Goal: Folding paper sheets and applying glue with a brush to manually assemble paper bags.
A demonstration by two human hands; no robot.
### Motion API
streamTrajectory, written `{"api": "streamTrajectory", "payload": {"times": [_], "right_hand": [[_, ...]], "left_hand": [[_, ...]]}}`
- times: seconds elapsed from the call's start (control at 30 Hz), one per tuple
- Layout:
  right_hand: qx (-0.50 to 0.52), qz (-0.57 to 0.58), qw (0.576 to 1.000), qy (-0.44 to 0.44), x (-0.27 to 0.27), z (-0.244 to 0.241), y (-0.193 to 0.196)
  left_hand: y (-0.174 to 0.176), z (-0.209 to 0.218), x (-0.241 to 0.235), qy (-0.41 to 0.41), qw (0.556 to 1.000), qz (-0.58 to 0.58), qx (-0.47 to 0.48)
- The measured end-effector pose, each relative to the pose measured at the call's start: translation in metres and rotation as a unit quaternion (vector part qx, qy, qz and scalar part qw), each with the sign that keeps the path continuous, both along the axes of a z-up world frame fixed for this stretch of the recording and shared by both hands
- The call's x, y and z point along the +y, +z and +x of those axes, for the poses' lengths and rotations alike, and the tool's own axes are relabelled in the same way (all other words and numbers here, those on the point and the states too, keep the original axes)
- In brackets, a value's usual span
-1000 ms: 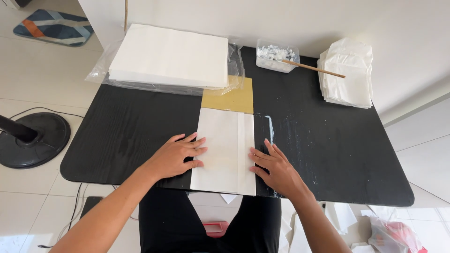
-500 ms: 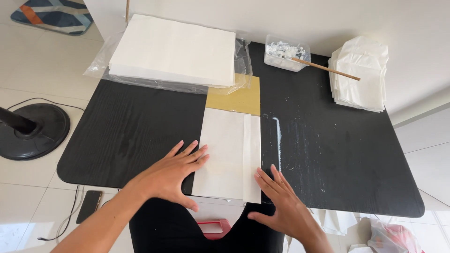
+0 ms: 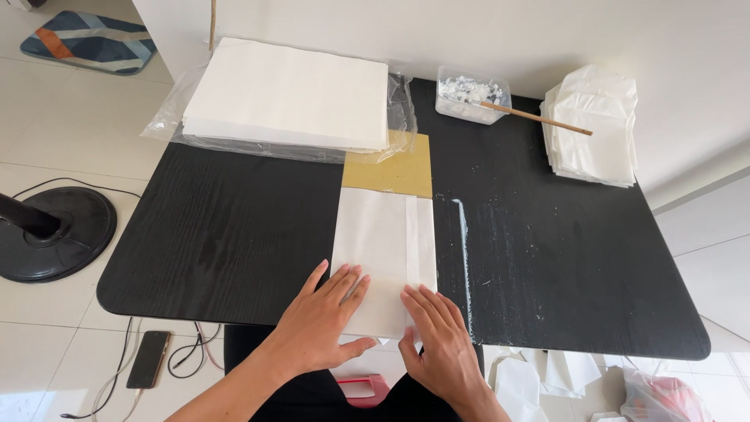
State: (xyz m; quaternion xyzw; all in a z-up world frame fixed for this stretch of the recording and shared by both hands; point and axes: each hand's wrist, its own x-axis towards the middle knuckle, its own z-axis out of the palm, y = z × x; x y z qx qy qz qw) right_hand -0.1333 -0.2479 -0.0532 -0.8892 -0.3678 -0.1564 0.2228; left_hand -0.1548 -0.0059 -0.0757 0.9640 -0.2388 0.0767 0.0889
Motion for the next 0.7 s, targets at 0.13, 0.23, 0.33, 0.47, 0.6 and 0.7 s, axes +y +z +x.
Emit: {"api": "streamTrajectory", "payload": {"times": [0.13, 0.23, 0.33, 0.47, 0.6, 0.7], "right_hand": [[0.066, 0.0, 0.998, 0.017, -0.003, -0.007, 0.003], [0.047, -0.026, 0.998, -0.013, -0.005, -0.009, -0.001], [0.048, -0.004, 0.999, -0.016, -0.005, -0.009, -0.003], [0.011, 0.0, 1.0, -0.009, -0.004, -0.012, -0.008], [-0.042, 0.014, 0.998, -0.041, -0.002, -0.006, -0.016], [-0.039, 0.02, 0.997, -0.061, 0.0, 0.001, -0.025]], "left_hand": [[0.002, -0.002, -0.001, 0.015, 1.0, 0.006, -0.01], [0.005, -0.006, -0.003, 0.0, 1.0, 0.003, -0.016], [0.008, -0.006, -0.004, 0.006, 0.999, 0.002, -0.044], [0.011, -0.006, -0.005, 0.011, 0.999, 0.0, -0.039], [0.007, -0.007, -0.004, 0.007, 1.0, -0.002, -0.024], [0.017, -0.01, -0.004, -0.003, 0.999, -0.046, -0.006]]}}
